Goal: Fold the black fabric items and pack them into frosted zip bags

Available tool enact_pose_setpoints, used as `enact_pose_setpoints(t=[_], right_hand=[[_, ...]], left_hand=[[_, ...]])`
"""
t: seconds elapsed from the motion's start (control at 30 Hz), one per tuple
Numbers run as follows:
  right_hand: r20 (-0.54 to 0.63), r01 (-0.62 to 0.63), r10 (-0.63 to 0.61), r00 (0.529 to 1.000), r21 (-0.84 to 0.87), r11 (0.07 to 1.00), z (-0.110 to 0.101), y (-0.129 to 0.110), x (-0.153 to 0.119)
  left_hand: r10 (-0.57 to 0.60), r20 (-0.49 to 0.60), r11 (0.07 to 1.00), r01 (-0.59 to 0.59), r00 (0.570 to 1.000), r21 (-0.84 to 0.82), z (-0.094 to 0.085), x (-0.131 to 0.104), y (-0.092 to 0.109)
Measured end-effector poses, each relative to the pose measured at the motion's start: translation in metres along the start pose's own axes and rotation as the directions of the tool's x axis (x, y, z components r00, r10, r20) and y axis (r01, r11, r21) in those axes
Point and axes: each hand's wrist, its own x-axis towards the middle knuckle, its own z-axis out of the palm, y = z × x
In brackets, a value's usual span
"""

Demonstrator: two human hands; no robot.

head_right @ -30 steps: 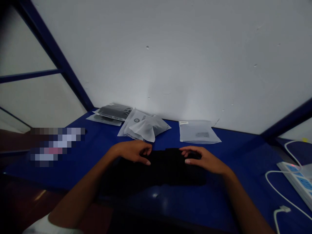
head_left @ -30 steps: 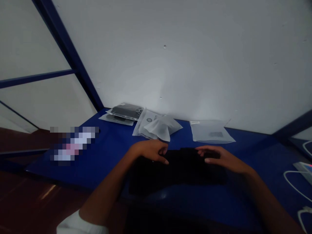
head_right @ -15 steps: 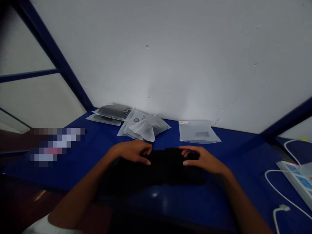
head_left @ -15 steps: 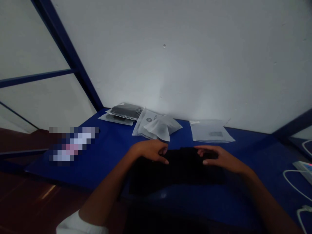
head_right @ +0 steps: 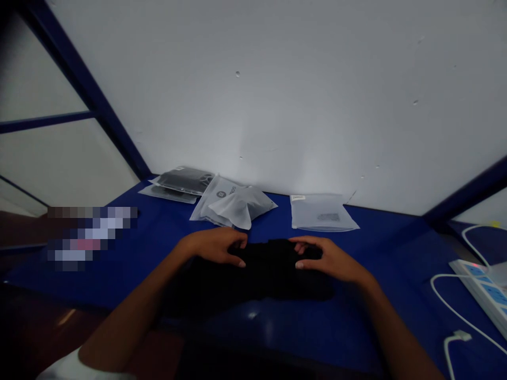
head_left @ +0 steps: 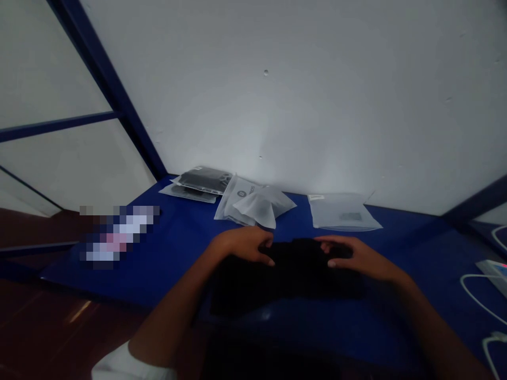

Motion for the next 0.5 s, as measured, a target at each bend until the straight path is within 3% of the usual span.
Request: enact_pose_setpoints(t=[0.5], right_hand=[[-0.038, 0.027, -0.032, 0.999, -0.117, 0.993, 0.0055, -0.0045, 0.0019]], left_hand=[[0.003, -0.026, 0.999, -0.002, 1.000, 0.052, 0.0032, 0.0013, 0.0014]])
